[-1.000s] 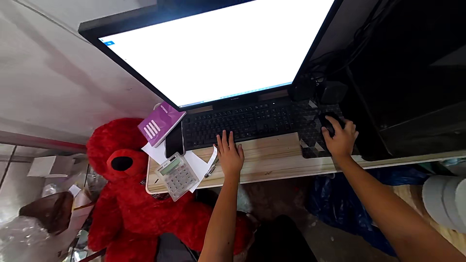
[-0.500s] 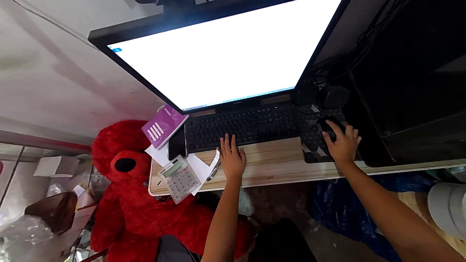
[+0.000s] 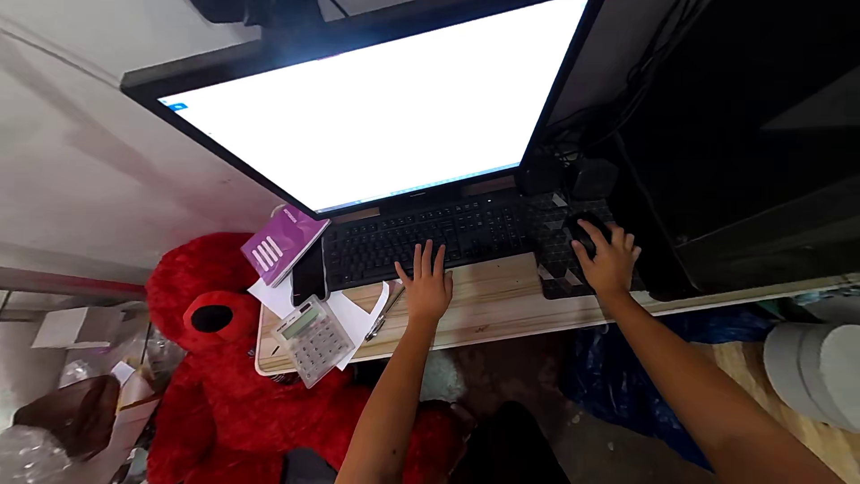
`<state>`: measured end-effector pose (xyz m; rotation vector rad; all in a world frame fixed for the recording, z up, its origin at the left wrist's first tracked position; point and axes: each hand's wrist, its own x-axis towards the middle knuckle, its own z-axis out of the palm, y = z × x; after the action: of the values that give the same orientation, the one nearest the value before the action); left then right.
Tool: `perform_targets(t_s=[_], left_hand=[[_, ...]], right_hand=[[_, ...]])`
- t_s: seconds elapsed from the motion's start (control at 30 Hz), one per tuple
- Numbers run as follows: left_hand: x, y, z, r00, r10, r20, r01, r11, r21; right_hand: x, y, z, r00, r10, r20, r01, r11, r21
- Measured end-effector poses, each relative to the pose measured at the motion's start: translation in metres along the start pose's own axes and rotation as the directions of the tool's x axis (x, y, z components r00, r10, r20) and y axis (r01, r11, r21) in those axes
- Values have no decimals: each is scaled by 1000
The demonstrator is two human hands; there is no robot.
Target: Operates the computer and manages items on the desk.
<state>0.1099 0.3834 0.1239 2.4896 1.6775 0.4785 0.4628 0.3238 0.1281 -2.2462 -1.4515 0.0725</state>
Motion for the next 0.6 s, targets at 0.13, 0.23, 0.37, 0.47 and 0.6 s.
perform_targets(t_s=[0.13, 0.23, 0.37, 0.47, 0.6], left_hand=[[29, 22, 8, 996, -89, 1, 89, 996, -2], [41, 33, 16, 980, -172, -95, 175, 984, 24], [49, 39, 25, 956, -254, -148, 266, 962, 61], [52, 40, 29, 943, -268, -199, 289, 954, 82], [49, 41, 38, 932, -239, -274, 274, 956, 100]], right_hand=[[1, 2, 2, 1000, -14, -16, 14, 1000, -5], [1, 4, 5, 999, -28, -35, 28, 1000, 1], [1, 5, 3, 999, -34, -17, 34, 999, -5], [0, 2, 3, 999, -47, -11, 47, 999, 14], [0, 1, 1, 999, -50, -9, 50, 999, 19]])
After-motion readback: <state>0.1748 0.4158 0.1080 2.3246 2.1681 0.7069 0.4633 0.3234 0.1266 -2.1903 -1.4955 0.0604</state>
